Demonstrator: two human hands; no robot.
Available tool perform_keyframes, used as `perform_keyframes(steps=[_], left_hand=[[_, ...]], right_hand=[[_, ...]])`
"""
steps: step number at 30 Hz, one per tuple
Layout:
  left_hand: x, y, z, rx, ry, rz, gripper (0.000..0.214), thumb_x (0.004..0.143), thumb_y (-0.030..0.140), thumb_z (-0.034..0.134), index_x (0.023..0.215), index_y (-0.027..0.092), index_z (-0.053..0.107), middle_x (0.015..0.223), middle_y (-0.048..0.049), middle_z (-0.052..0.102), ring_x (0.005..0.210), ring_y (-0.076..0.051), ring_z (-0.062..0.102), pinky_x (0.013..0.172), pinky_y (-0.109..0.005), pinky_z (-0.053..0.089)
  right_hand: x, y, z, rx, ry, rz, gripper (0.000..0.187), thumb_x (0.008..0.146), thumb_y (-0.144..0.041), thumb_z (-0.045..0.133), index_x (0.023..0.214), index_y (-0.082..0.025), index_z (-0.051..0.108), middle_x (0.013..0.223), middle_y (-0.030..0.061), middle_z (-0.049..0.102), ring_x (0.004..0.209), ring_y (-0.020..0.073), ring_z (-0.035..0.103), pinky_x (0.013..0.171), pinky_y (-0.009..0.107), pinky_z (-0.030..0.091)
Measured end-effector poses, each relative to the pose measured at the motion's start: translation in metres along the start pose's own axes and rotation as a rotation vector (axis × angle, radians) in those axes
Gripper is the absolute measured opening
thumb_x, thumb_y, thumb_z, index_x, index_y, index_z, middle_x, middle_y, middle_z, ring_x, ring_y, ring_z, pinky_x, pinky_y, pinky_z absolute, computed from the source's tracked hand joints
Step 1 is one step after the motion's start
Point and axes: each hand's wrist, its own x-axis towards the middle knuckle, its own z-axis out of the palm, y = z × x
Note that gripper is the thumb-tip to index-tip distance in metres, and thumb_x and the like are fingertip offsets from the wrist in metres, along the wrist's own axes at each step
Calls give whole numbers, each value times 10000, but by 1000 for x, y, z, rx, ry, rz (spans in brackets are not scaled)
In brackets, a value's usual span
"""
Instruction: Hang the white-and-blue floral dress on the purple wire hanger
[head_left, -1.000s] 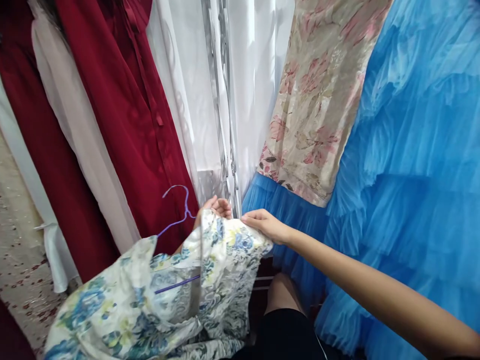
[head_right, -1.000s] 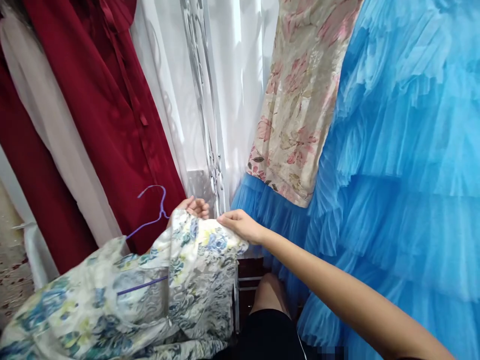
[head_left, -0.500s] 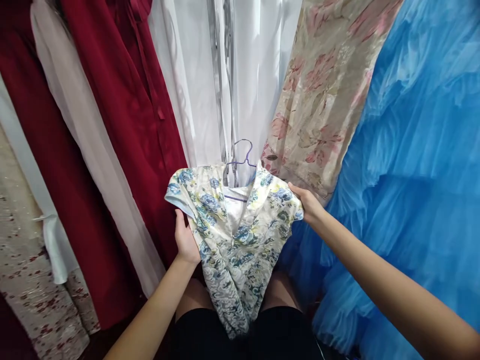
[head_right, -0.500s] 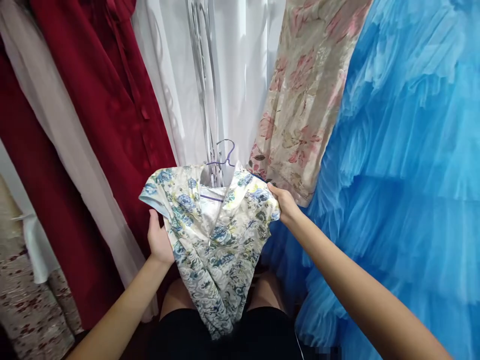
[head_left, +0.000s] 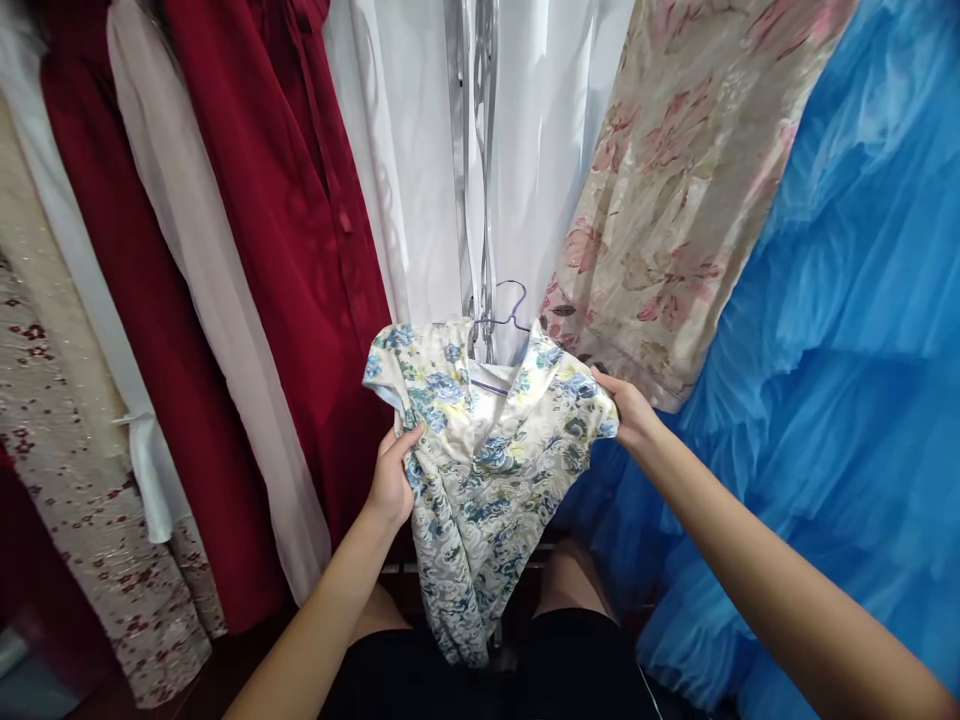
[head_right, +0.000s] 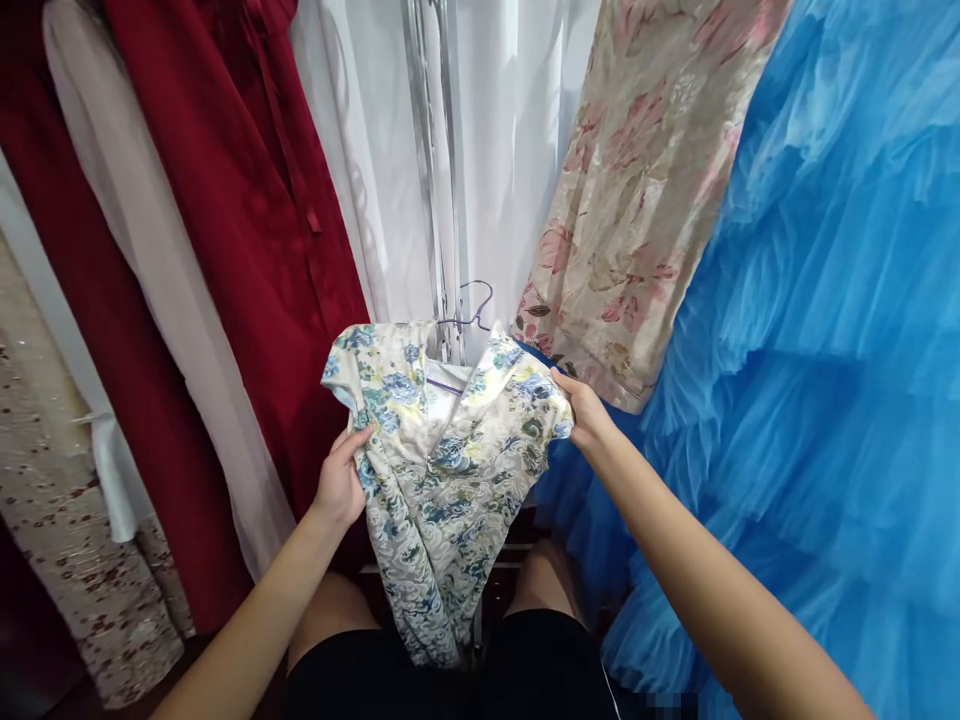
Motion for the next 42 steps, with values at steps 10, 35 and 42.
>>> perform_keyframes(steps=[10,35,42], left_hand=[[-25,-49,-29,122,228,-3,426,737,300,820,1133,196,702,1202,-81,725,1287,-300,580,1139,-450,401],[-87,-109,-20,278,397,-156,266,799,266,665,1058,208,644,1117,-51,721,1161,-265,622,964,-355,475],[-89,-103,-19,238,447,-168,251,794,262,670,1035,212,623,1100,-57,714,1144,-276,625,971,-378,473]], right_hand=[[-1,-13,-6,-203,-34,-6,177,905,-289,635,972,-137,697,647,79,748,578,272,728,606,390,626],[-65,143,10,-817,-248,-298,372,936,-458,592,653,-219,624,531,3,596,528,189,548,560,304,410],[-83,199,28,-469,-214,-202,395,932,-476,598,640,-215,541,520,-29,541,492,135,453,528,271,338]])
